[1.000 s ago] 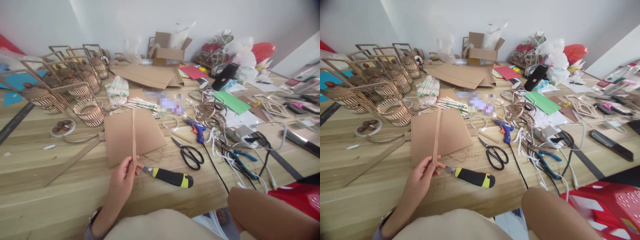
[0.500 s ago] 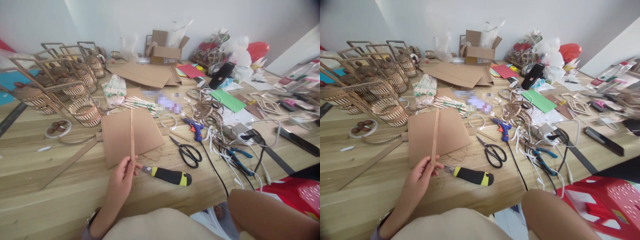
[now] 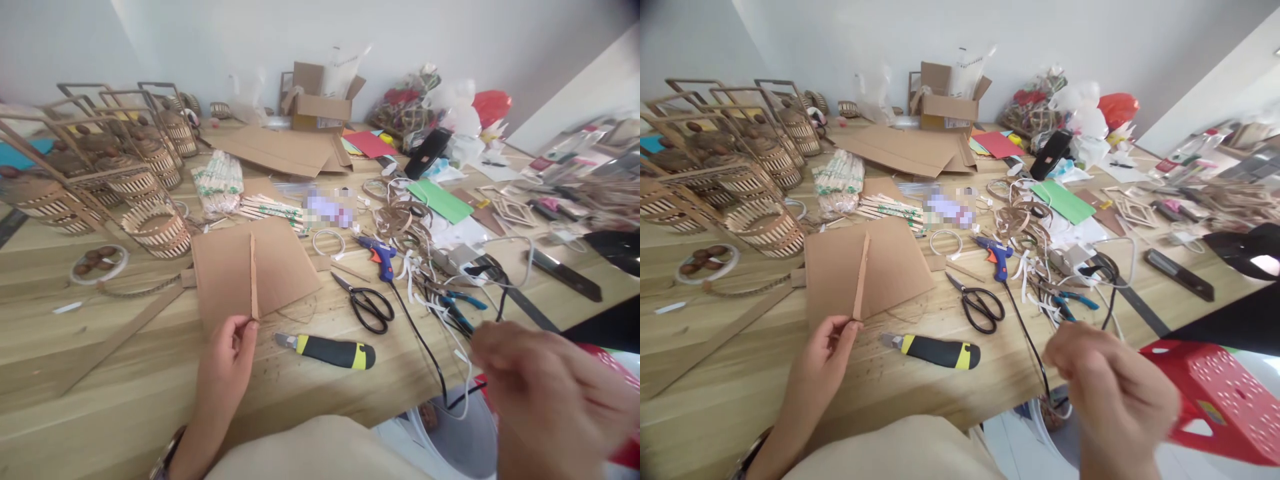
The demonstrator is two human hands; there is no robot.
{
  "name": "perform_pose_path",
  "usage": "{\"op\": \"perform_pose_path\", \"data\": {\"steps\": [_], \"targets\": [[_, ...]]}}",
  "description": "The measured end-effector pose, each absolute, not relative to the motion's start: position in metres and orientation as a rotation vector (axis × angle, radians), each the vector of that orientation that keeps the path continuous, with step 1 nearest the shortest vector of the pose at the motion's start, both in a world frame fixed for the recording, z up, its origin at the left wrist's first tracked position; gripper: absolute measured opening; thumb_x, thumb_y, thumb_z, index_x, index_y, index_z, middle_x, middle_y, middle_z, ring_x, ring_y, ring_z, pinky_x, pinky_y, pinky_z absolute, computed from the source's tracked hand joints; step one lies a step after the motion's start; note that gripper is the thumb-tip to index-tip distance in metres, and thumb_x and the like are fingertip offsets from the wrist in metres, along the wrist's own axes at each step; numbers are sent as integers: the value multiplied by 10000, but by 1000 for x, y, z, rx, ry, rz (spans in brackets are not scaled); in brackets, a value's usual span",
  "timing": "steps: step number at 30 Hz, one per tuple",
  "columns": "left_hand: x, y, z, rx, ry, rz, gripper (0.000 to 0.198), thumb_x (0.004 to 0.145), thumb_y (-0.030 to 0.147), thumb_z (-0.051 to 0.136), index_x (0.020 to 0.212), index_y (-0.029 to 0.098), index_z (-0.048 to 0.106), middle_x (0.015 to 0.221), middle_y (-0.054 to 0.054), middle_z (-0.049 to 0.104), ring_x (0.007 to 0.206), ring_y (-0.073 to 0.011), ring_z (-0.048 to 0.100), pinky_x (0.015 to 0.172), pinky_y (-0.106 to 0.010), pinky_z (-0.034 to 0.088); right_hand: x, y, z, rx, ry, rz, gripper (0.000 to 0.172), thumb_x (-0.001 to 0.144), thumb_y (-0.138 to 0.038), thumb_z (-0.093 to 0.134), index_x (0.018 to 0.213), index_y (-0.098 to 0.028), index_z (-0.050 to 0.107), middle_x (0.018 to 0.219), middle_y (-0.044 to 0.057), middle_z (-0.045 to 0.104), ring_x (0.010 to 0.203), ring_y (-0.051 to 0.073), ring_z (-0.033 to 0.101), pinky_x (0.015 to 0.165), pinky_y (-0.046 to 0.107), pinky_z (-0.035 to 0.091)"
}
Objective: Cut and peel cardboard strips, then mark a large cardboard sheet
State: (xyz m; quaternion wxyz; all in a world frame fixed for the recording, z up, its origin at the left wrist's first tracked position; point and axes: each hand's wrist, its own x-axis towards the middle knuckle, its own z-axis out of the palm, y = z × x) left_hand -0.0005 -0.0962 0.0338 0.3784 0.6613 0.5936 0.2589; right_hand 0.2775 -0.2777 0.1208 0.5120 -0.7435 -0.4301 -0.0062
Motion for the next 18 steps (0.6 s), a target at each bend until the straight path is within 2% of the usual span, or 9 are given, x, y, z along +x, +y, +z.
{"op": "perform_pose_path", "data": {"steps": [2,4,6,8,10,13,18], "targets": [[-2,-93,31,1798,1537,760,372,824,564,455,790,224,603,789,-62,646,770,-252,609,691,-364,477,290,-261,111,-2016,-995,48,386,915,-476,544,618,-235,596,589,14,568,522,168,524,491,304,400],[-4,-89,27,1842,1536,805,357,822,543,455,786,221,606,797,-68,640,794,-257,607,711,-374,480,305,-254,95,-2249,-1062,182,392,861,-545,532,640,-236,629,550,10,577,498,172,542,473,294,386],[-5,-85,24,1843,1544,787,359,822,543,454,808,220,611,794,-67,646,780,-256,607,714,-379,486,321,-256,76,-2433,-1148,240,375,804,-582,519,729,-242,657,638,20,652,524,193,592,509,306,423],[-5,-83,22,1846,1557,768,361,826,547,445,828,224,608,805,-70,657,777,-255,609,729,-383,494,333,-260,58,-2588,-1162,159,366,775,-586,514,802,-248,651,756,43,696,583,221,637,527,321,439],[-6,-82,21,1862,1572,748,355,832,540,436,846,226,602,822,-78,666,794,-261,613,756,-390,501,339,-263,44,-2672,-1198,152,302,779,-546,529,810,-260,624,777,49,698,636,233,662,554,324,456],[-7,-81,20,1901,1589,705,346,832,525,423,859,227,597,841,-93,682,829,-279,622,788,-407,505,340,-260,36,-2704,-1293,318,201,834,-441,513,792,-267,604,758,40,694,654,217,665,598,318,467],[-9,-81,15,1891,1633,633,347,827,512,407,871,223,594,868,-104,702,824,-285,644,770,-407,514,340,-239,44,-2686,-1412,471,183,879,-355,479,856,-256,631,850,49,717,759,221,683,631,303,448]]}}
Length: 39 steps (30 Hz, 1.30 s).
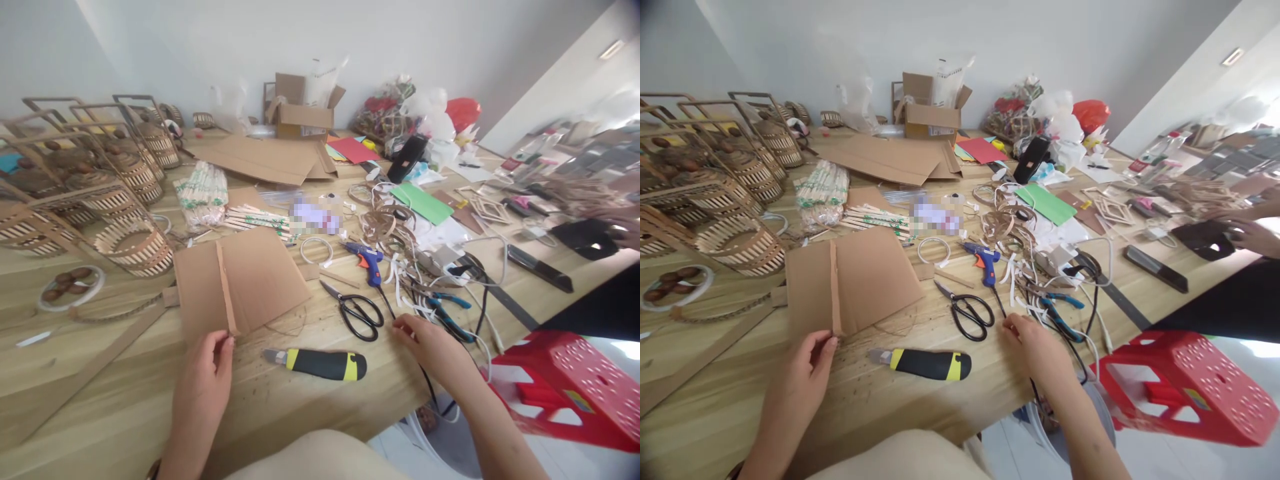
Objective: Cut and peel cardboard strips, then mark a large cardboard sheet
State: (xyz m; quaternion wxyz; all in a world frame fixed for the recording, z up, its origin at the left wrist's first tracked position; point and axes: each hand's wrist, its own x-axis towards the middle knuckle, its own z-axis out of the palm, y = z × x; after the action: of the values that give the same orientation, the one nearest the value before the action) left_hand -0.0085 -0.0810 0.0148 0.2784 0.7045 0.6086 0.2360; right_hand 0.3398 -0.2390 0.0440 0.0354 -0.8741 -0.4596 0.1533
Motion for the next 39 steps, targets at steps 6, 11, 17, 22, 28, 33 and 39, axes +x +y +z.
{"op": "perform_pose_path", "data": {"steps": [6,11,17,22,28,33,39], "targets": [[-13,-78,8,1889,1645,580,354,844,521,411,895,232,609,865,-89,723,786,-271,664,719,-374,517,361,-201,59,-2714,-1478,260,251,928,-374,454,806,-239,626,839,58,728,771,232,682,627,291,413],[-14,-76,4,1856,1627,554,412,832,559,425,934,223,638,898,-92,741,728,-259,663,671,-369,516,393,-171,69,-2737,-1430,90,276,943,-342,445,804,-208,643,858,91,731,827,251,683,658,293,410],[-11,-77,5,1861,1633,559,416,818,569,414,893,231,644,832,-84,729,702,-269,646,672,-387,513,442,-126,76,-2731,-1302,-22,295,969,-269,423,969,-176,703,999,126,731,986,265,666,801,302,446],[-11,-76,6,1843,1638,542,416,807,564,403,895,238,646,839,-83,730,752,-278,661,700,-393,525,495,-74,79,-2763,-1081,-80,252,990,-294,502,1152,-156,637,1196,113,652,1094,230,613,951,400,470],[-14,-73,0,1858,1635,530,433,813,580,402,894,241,660,860,-82,745,791,-280,682,725,-397,543,545,-39,79,-2841,-737,37,382,945,-359,611,1267,-158,567,1287,114,575,1103,246,600,920,463,524],[-18,-71,-3,1874,1641,453,422,854,559,395,942,246,663,941,-76,751,836,-274,699,744,-389,550,563,-34,76,-2796,-671,283,318,948,-347,611,1209,-166,601,1220,94,611,1034,218,626,871,416,549],[-19,-70,-5,1951,1638,394,395,879,541,385,946,262,657,924,-61,750,796,-269,699,699,-366,539,575,-36,88,-2509,-846,511,300,965,-379,581,1163,-157,619,1133,72,648,951,189,647,820,387,561]]}}
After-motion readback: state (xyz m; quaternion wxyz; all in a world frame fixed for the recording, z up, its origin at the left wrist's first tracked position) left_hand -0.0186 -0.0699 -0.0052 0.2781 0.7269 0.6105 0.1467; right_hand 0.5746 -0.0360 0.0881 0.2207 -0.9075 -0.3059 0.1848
